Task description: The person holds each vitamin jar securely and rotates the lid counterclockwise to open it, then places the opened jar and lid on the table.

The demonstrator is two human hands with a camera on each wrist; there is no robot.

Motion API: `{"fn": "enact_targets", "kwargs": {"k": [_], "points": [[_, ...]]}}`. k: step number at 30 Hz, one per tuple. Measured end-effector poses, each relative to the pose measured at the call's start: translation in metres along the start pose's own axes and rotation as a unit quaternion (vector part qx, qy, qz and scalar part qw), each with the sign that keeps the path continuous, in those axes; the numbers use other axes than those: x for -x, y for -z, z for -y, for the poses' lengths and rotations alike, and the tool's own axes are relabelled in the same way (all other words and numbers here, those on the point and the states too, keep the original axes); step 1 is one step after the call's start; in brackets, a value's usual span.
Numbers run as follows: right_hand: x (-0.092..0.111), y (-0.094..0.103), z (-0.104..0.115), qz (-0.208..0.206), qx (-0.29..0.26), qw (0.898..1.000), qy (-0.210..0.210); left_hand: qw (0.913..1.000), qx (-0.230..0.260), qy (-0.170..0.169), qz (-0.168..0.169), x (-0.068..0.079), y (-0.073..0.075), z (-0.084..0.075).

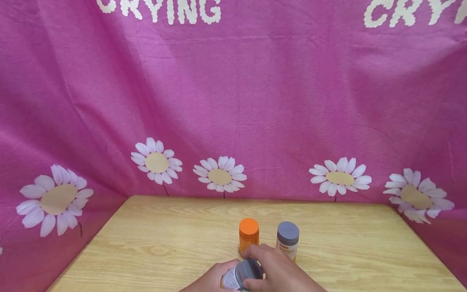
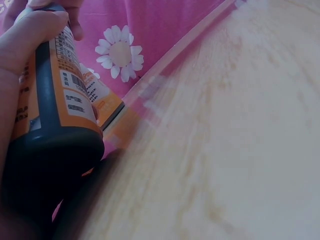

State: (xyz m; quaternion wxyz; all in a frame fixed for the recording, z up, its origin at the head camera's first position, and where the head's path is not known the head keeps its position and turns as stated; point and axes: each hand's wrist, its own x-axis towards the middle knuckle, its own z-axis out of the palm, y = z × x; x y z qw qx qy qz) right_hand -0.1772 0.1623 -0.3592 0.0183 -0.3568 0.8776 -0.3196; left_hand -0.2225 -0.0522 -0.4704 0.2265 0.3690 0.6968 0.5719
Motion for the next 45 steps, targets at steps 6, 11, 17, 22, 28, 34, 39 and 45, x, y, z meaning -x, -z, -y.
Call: {"fn": "enact_targets", "kwargs": {"k": [6,11,17,22,28,34,39,45], "points": [[-0.0004,0.002,0.0008,0.018,-0.009,1.0,-0.01,0.9999,-0.013,-0.006,-0.005,-0.0012,0.0001,0.0009],[-0.0009,0.0023,0.0007,0.032,-0.018,0.999,-0.023,0.9999,0.01,0.008,-0.002,-0.0006,0.0001,-0.0003],[-0.0026,0.0013,0.0008,0.039,-0.015,0.999,-0.031,0.9995,0.03,0.006,0.005,-0.0004,-0.001,0.0014],[-0.002,0.0019,0.0016,0.037,-0.013,0.999,-0.027,1.0,0.0,-0.005,-0.005,-0.0011,-0.0001,0.0021],[0.0,0.0026,0.0026,0.03,-0.008,0.999,-0.014,1.0,0.008,-0.004,-0.003,0.0001,-0.0007,0.0015],[0.0028,0.004,0.0044,0.003,0.009,1.0,0.006,0.9986,0.051,0.016,0.003,0.0008,-0.0018,-0.0011],[0.0044,0.0059,0.006,-0.013,0.015,1.0,0.0,0.997,0.071,0.029,0.008,0.001,-0.0017,-0.0013],[0.0055,0.0048,0.0058,-0.018,0.002,1.0,-0.025,0.9971,0.066,0.037,-0.009,0.0021,-0.0016,0.0003]]}}
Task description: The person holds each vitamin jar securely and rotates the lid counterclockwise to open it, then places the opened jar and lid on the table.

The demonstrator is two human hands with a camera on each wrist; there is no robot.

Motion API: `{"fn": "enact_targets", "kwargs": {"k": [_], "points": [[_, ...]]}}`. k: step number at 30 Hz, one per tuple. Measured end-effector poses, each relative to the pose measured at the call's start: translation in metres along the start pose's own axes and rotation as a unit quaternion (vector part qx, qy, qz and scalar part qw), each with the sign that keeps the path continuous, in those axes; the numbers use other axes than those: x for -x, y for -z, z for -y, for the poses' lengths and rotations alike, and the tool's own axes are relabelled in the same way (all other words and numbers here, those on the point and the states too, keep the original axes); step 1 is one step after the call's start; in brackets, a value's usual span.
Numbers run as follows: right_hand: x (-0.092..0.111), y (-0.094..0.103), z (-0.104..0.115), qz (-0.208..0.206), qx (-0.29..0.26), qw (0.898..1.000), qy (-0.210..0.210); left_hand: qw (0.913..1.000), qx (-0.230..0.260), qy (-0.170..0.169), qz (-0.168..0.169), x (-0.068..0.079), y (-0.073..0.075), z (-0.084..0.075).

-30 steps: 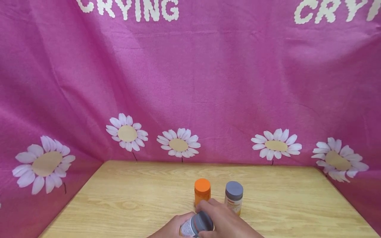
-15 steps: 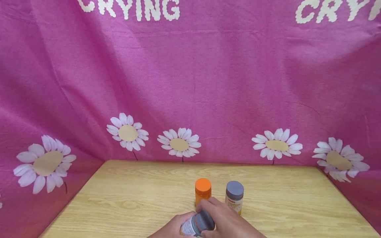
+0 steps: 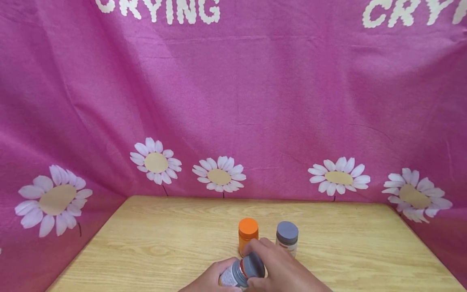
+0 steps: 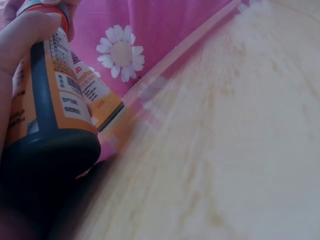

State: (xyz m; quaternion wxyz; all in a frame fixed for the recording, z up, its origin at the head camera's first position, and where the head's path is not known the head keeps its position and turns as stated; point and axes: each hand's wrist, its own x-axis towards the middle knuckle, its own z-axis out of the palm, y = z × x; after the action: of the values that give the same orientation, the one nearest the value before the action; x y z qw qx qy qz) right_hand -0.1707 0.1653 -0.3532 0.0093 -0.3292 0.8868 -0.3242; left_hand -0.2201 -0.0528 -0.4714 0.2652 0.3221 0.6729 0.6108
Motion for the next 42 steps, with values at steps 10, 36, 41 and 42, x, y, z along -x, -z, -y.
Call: {"fn": "enact_targets", "kwargs": {"k": [10,36,41,42], "points": [[0.004,-0.003,-0.005,0.016,-0.055,0.998,-0.031,0.9953,0.069,-0.016,-0.066,0.011,-0.004,0.003],[-0.013,-0.029,-0.019,0.061,-0.036,0.996,-0.046,0.9483,-0.051,-0.125,-0.287,-0.016,0.049,0.006],[-0.022,-0.056,-0.019,0.076,-0.029,0.996,-0.019,0.9351,-0.083,-0.114,-0.325,-0.025,0.054,0.01],[-0.025,-0.062,-0.02,0.081,-0.028,0.996,-0.017,0.9325,-0.088,-0.111,-0.332,-0.026,0.056,0.01]]}}
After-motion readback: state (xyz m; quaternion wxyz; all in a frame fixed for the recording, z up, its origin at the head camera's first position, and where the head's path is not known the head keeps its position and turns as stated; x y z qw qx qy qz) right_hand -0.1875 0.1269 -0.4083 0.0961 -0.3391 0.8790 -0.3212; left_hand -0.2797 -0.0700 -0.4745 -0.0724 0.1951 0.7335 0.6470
